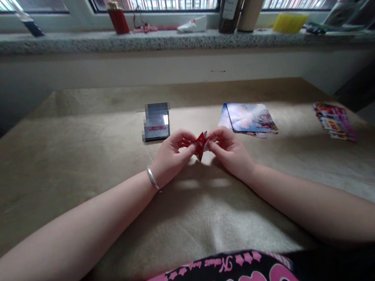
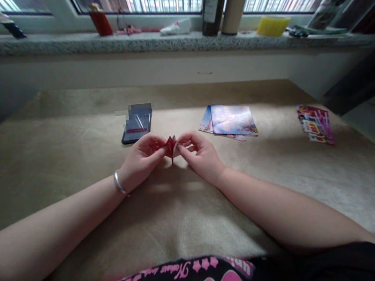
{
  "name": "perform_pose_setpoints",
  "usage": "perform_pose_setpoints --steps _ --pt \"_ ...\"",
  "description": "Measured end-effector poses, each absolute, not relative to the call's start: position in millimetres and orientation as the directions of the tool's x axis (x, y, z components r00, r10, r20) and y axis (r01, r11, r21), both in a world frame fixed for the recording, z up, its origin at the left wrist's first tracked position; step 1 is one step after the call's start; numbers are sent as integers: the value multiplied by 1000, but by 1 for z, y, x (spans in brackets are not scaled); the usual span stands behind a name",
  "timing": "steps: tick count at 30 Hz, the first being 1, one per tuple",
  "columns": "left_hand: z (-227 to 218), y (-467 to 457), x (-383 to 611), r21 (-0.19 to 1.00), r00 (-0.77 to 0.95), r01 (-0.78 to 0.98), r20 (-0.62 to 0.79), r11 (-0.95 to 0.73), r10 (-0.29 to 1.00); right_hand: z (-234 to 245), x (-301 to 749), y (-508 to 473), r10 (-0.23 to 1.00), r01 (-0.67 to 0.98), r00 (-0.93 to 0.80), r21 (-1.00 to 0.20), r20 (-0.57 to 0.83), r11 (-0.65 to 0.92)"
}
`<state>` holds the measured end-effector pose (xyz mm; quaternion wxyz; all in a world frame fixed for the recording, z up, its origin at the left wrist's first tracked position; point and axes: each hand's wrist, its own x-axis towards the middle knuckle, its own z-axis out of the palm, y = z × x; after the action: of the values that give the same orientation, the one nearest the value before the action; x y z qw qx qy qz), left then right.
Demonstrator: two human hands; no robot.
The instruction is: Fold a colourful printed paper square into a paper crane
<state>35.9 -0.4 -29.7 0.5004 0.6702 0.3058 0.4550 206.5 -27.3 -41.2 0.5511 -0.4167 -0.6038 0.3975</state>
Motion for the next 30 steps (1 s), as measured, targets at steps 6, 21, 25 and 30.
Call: perform_pose_setpoints --steps 6,21,25,30 --pt "-28 -3 37 936 402 -53 339 -348 851 -36 205 -30 932 169 -59 -917 357 362" --pt "-24 -7 34 861 410 110 416 -497 811 -33 201 -36 905 167 -88 -889 417 426" --pt "-24 -8 33 856 438 73 434 -512 787 -34 201 -37 902 186 -90 -882 423 432" --pt "-27 -7 32 883 425 19 417 -469 803 -33 200 -38 895 169 -68 -879 441 446"
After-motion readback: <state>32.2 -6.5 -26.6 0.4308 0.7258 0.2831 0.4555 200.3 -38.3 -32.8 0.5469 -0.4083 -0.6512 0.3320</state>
